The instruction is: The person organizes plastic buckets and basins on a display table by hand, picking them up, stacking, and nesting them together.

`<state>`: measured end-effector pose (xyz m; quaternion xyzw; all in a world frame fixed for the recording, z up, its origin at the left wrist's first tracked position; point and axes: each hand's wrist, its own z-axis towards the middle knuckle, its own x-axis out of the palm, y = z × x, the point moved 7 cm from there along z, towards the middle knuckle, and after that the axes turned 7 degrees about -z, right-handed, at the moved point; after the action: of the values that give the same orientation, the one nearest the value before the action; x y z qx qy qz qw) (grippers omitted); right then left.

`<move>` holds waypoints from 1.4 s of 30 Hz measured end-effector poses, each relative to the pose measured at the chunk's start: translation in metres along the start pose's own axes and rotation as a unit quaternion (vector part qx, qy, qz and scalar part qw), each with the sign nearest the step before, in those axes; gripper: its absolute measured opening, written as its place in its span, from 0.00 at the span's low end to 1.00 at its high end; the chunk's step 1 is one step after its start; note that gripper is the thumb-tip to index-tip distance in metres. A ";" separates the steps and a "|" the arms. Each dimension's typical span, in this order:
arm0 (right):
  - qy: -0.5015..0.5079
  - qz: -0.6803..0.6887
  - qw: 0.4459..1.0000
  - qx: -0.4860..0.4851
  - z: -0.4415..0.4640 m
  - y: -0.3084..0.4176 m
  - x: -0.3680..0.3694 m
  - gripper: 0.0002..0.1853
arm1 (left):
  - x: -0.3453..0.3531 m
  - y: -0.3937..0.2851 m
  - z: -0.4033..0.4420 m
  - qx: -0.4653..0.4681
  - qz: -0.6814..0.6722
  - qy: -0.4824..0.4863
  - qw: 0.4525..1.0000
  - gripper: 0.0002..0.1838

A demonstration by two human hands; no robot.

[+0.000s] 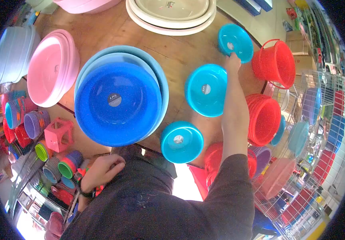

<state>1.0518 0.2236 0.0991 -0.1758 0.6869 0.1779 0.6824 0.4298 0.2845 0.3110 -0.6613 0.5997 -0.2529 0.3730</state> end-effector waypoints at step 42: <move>-0.078 0.062 0.989 0.111 -0.041 -0.051 -0.046 0.21 | -0.019 -0.224 -0.094 0.566 0.312 -0.272 0.714 0.15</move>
<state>1.0410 0.1590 0.1450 -0.0416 0.6566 0.1558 0.7368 0.4889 0.2857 0.5468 -0.1428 0.3898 -0.2238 0.8818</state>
